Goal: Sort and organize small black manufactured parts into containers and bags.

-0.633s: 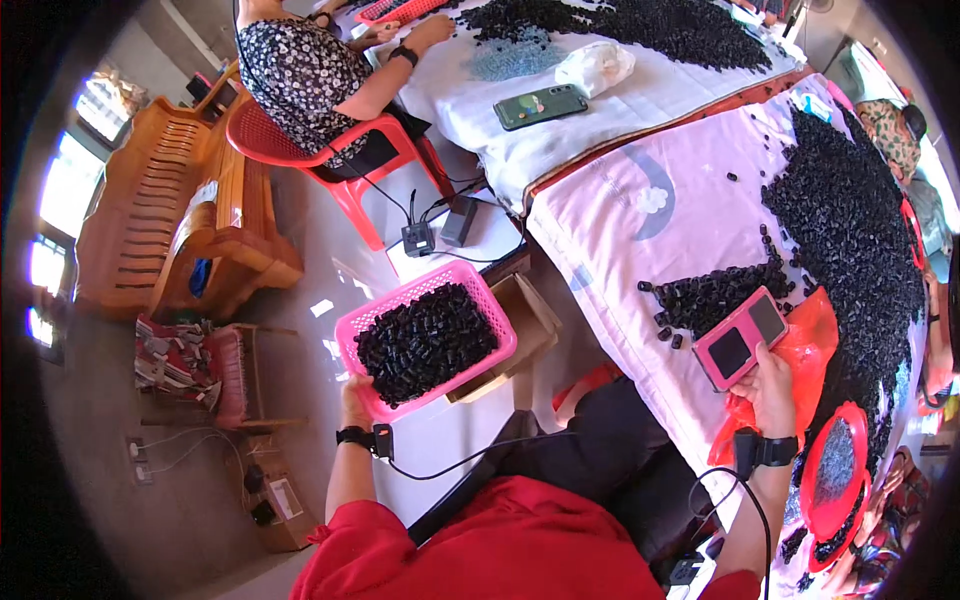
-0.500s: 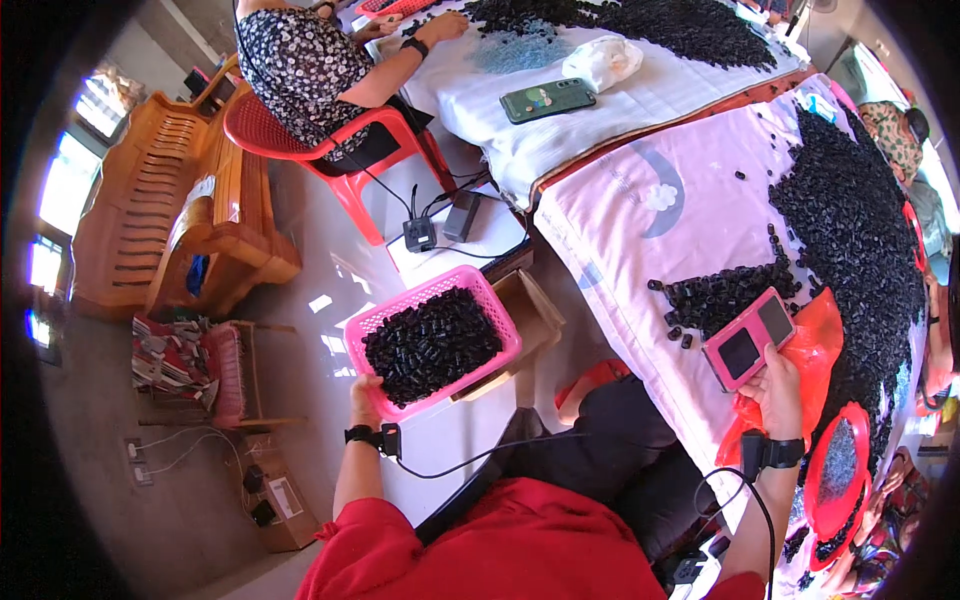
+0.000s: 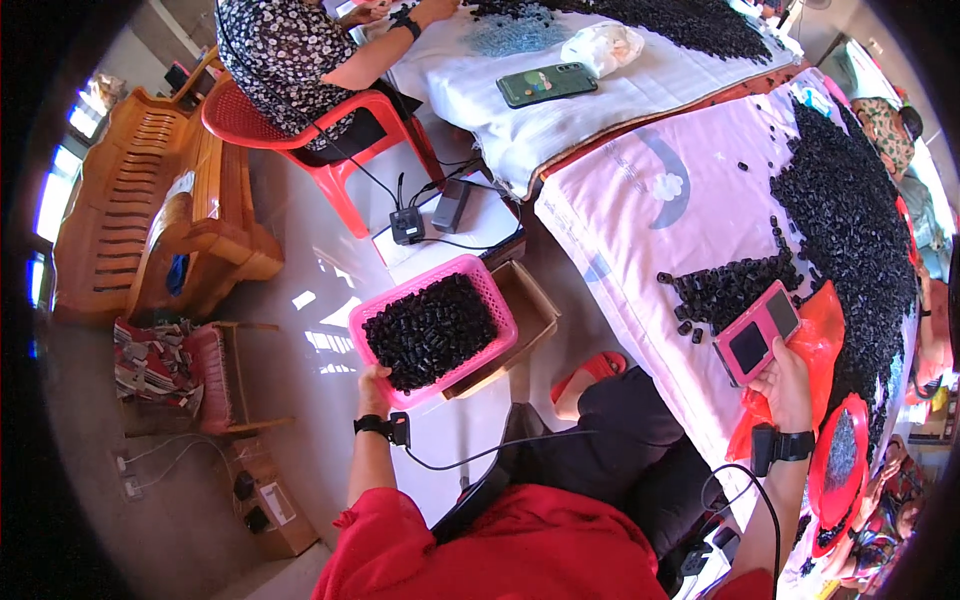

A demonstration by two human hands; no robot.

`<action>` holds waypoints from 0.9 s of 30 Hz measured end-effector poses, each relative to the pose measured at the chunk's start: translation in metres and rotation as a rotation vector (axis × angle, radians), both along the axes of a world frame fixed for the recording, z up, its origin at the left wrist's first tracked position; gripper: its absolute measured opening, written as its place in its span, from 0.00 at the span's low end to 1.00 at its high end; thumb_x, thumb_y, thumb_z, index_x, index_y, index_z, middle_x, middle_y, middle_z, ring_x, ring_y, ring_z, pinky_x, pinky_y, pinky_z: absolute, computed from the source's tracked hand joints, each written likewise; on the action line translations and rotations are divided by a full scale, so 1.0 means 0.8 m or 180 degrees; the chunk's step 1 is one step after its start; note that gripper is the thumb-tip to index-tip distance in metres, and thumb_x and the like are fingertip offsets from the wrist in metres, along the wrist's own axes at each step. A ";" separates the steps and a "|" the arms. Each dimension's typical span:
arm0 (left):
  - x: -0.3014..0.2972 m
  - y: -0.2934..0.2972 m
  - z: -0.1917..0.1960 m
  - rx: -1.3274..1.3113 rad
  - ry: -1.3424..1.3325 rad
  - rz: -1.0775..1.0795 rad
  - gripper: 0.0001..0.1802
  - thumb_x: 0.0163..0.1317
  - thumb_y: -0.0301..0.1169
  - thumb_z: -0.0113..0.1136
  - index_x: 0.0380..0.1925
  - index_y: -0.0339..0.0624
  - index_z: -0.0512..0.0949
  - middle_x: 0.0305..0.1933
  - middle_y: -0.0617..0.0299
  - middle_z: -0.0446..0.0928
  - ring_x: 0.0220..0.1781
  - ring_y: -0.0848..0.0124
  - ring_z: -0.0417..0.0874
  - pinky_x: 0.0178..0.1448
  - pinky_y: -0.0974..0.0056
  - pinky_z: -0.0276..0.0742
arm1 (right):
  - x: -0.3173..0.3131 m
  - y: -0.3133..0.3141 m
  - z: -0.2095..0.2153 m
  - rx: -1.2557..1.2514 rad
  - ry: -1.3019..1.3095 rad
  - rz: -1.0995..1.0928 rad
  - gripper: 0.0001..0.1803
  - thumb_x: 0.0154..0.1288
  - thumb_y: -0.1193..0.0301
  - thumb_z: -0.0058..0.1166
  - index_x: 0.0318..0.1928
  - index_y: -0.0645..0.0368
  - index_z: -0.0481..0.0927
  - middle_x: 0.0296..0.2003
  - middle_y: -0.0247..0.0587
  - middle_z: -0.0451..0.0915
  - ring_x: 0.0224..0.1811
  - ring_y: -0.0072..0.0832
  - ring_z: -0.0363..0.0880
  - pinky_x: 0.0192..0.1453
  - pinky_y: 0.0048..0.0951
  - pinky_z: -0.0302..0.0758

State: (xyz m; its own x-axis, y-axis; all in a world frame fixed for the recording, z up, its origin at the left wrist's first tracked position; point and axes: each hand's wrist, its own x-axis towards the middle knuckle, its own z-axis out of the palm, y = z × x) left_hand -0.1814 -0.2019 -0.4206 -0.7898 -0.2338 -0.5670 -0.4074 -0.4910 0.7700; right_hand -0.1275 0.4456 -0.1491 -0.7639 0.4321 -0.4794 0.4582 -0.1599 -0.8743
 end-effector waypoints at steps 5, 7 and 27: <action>-0.013 0.024 0.013 0.0095 0.0056 0.0054 0.11 0.39 0.29 0.58 0.27 0.42 0.77 0.33 0.64 0.78 0.39 0.64 0.77 0.49 0.61 0.71 | 0.004 0.006 -0.003 0.0074 -0.0033 -0.0090 0.22 0.75 0.54 0.48 0.47 0.62 0.79 0.36 0.45 0.86 0.31 0.31 0.86 0.37 0.32 0.85; -0.010 0.008 -0.004 0.0024 0.0076 0.0153 0.06 0.39 0.29 0.59 0.22 0.45 0.75 0.29 0.65 0.75 0.36 0.66 0.75 0.46 0.62 0.70 | 0.001 0.004 -0.004 0.0049 -0.0032 -0.0060 0.22 0.75 0.54 0.48 0.47 0.63 0.79 0.36 0.45 0.86 0.31 0.32 0.86 0.37 0.32 0.85; -0.022 0.016 0.000 -0.0077 0.0361 0.0076 0.15 0.40 0.29 0.60 0.33 0.44 0.76 0.29 0.67 0.74 0.36 0.71 0.75 0.46 0.65 0.69 | 0.004 0.002 -0.006 0.0059 0.0057 -0.0050 0.23 0.75 0.53 0.48 0.48 0.63 0.79 0.37 0.46 0.86 0.33 0.31 0.87 0.38 0.32 0.86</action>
